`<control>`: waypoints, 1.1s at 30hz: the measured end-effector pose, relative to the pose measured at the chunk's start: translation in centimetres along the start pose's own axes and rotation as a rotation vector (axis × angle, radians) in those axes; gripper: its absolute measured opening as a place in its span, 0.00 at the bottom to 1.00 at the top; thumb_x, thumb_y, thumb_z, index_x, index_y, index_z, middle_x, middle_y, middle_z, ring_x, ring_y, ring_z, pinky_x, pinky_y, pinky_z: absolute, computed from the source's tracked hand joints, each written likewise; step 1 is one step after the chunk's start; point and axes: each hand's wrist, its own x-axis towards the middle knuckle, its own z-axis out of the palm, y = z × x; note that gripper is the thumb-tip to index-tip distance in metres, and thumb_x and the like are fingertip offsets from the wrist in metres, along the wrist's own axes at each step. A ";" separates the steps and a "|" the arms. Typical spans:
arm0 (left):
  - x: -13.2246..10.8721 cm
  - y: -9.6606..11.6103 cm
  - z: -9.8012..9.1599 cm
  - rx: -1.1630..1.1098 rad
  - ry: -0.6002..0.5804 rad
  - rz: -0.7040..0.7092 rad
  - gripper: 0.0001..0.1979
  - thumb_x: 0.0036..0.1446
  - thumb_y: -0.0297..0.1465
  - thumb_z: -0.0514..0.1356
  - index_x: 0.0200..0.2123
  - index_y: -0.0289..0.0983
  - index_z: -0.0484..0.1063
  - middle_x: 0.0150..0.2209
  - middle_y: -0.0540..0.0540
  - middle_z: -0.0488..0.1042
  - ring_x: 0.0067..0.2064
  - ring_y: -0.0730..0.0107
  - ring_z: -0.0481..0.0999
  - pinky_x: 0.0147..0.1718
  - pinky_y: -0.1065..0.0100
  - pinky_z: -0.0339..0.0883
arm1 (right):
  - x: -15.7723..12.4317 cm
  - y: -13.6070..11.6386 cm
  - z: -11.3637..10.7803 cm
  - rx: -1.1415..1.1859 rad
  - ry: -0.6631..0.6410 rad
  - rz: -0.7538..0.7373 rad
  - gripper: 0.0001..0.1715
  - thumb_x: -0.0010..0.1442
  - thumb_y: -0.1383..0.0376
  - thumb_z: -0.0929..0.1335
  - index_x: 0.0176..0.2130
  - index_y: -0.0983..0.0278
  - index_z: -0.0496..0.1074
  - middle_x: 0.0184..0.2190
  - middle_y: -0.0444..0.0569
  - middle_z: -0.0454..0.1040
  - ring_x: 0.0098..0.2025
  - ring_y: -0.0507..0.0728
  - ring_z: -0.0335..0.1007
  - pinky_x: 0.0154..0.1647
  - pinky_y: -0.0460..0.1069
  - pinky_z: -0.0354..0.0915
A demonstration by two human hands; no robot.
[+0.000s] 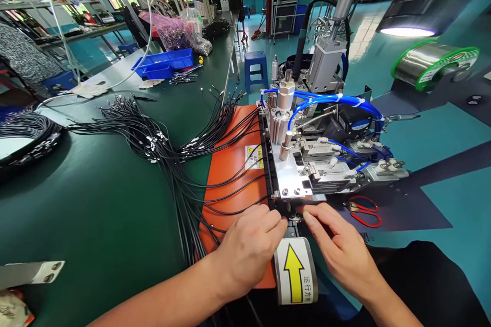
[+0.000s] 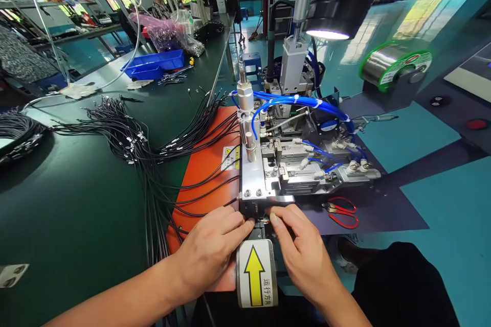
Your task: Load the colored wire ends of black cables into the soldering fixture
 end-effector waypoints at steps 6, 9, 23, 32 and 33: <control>0.0 0.0 0.0 0.021 0.019 0.013 0.10 0.66 0.21 0.54 0.45 0.31 0.74 0.31 0.46 0.67 0.32 0.64 0.61 0.30 0.61 0.58 | -0.1 -0.3 0.4 -0.022 0.084 -0.016 0.11 0.71 0.57 0.65 0.43 0.59 0.75 0.37 0.47 0.72 0.38 0.54 0.70 0.40 0.48 0.65; -0.1 0.0 0.1 0.046 0.029 0.022 0.11 0.66 0.21 0.53 0.46 0.31 0.74 0.31 0.46 0.67 0.32 0.63 0.61 0.30 0.61 0.57 | 0.0 -0.2 0.7 -0.040 0.108 -0.001 0.12 0.70 0.57 0.66 0.39 0.60 0.74 0.33 0.46 0.70 0.32 0.53 0.66 0.33 0.48 0.62; 0.1 0.1 0.1 0.095 0.058 0.044 0.11 0.68 0.23 0.52 0.46 0.31 0.74 0.30 0.46 0.68 0.32 0.64 0.63 0.29 0.63 0.57 | 0.1 0.4 1.8 -0.042 0.109 0.058 0.15 0.71 0.55 0.62 0.36 0.61 0.69 0.34 0.48 0.68 0.37 0.57 0.64 0.40 0.51 0.61; 0.1 -0.1 0.0 0.085 0.042 0.037 0.10 0.67 0.22 0.53 0.44 0.31 0.74 0.30 0.46 0.68 0.31 0.64 0.62 0.30 0.62 0.56 | 0.0 -0.4 0.8 0.087 0.054 0.304 0.25 0.70 0.46 0.61 0.40 0.62 0.73 0.23 0.44 0.67 0.24 0.52 0.60 0.25 0.47 0.57; 0.1 -0.1 0.0 0.082 0.044 0.036 0.10 0.67 0.22 0.53 0.44 0.31 0.74 0.30 0.46 0.68 0.32 0.64 0.62 0.30 0.62 0.56 | 0.0 -0.5 0.9 0.097 0.049 0.314 0.25 0.69 0.45 0.61 0.40 0.62 0.73 0.25 0.44 0.69 0.25 0.53 0.61 0.26 0.47 0.59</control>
